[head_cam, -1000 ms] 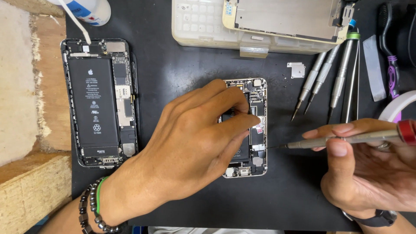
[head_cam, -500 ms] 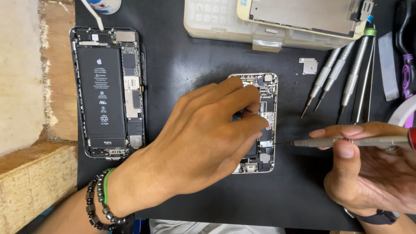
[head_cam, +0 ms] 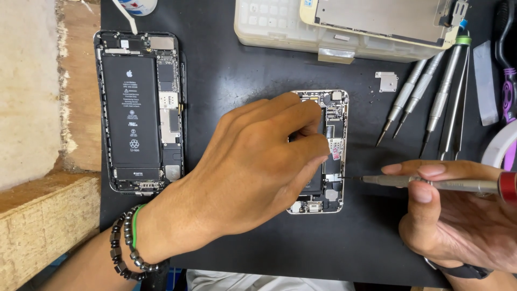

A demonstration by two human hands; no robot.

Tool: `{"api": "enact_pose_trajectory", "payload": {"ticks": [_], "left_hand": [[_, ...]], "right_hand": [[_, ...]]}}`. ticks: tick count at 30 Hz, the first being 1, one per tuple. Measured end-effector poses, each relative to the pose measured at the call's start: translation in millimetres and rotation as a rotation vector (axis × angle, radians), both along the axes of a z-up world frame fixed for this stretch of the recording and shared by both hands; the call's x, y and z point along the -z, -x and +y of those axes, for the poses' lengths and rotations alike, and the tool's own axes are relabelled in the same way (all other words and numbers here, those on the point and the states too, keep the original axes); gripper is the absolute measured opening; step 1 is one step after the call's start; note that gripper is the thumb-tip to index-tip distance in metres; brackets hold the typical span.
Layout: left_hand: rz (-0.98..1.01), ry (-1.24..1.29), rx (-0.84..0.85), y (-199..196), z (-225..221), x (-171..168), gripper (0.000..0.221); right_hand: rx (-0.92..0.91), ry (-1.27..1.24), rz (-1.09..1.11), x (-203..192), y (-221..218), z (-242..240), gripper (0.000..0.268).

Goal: A technician is repairing a smartphone by using a precision screwdriver and their fingers to manipulate internal components and connectors.

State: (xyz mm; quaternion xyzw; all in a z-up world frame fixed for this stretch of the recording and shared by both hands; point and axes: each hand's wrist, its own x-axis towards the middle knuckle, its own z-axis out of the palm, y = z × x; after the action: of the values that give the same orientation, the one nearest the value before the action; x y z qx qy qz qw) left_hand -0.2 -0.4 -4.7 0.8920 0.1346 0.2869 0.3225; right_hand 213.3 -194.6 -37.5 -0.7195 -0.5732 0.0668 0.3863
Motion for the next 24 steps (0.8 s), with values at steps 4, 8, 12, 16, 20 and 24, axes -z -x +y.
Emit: {"api": "enact_pose_trajectory", "payload": {"ticks": [4,8,12,16,20,24], "left_hand": [[0.01,-0.005,-0.005,0.5,0.1,0.9,0.037],[0.017,0.001,0.003,0.5,0.8,1.1,0.034],[0.023,-0.01,0.006,0.5,1.0,2.3,0.03],[0.026,-0.001,0.007,0.6,1.1,1.4,0.032],[0.029,-0.011,0.002,0.6,0.8,1.9,0.033],[0.033,-0.014,0.0,0.4,0.5,2.3,0.036]], "right_hand": [[-0.06,-0.082,-0.034,3.5,0.5,4.5,0.032],[-0.125,-0.162,0.025,9.0,-0.5,4.7,0.055],[-0.211,-0.221,0.02,8.8,-1.2,8.1,0.071],[-0.244,-0.25,0.06,10.9,-3.3,6.2,0.083],[-0.196,-0.168,0.029,8.6,-5.1,3.9,0.062],[-0.208,-0.13,0.07,6.2,-7.6,1.2,0.058]]}}
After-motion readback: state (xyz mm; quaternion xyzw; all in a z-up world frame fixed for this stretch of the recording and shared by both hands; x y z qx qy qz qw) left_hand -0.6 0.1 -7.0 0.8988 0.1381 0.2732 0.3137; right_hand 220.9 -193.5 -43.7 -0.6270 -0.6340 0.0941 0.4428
